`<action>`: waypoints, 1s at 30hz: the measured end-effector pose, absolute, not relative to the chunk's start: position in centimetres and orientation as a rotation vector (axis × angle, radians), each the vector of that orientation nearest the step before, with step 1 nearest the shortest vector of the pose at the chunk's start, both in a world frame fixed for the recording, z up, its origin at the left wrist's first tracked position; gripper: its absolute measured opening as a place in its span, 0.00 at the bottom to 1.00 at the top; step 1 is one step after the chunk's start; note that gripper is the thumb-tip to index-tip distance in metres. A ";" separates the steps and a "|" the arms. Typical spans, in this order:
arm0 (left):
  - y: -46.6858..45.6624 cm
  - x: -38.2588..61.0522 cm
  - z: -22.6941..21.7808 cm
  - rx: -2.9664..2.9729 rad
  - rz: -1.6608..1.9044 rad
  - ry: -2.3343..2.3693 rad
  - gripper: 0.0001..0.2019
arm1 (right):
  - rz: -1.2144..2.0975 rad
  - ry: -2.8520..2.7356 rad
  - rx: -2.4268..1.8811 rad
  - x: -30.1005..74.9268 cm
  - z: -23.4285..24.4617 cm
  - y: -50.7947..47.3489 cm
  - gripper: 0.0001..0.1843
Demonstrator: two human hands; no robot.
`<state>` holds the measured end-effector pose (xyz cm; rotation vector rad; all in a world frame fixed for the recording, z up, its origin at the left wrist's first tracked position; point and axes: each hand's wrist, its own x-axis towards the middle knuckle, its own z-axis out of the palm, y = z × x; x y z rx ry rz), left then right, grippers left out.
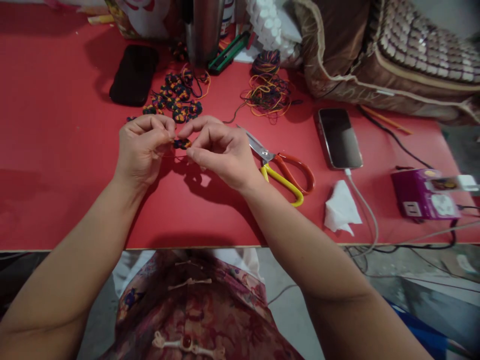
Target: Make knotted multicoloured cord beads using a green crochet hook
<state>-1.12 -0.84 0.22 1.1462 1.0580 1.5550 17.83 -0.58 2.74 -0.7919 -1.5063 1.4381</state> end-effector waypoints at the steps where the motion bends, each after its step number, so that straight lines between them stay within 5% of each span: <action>1: -0.8 -1.2 0.3 1.083 1.509 1.043 0.16 | 1.492 -1.483 -0.775 17.8 2.6 -0.6 0.13; 15: -0.8 -1.4 0.8 1.055 1.422 0.885 0.21 | 1.539 -1.303 -0.718 18.1 2.0 0.2 0.09; 24: -1.2 -0.8 0.5 1.040 1.395 0.941 0.18 | 1.643 -1.279 -0.815 17.9 2.1 0.5 0.25; 30: -1.3 -0.8 0.2 0.986 1.303 0.957 0.16 | 1.719 -1.245 -0.776 17.8 1.9 0.6 0.26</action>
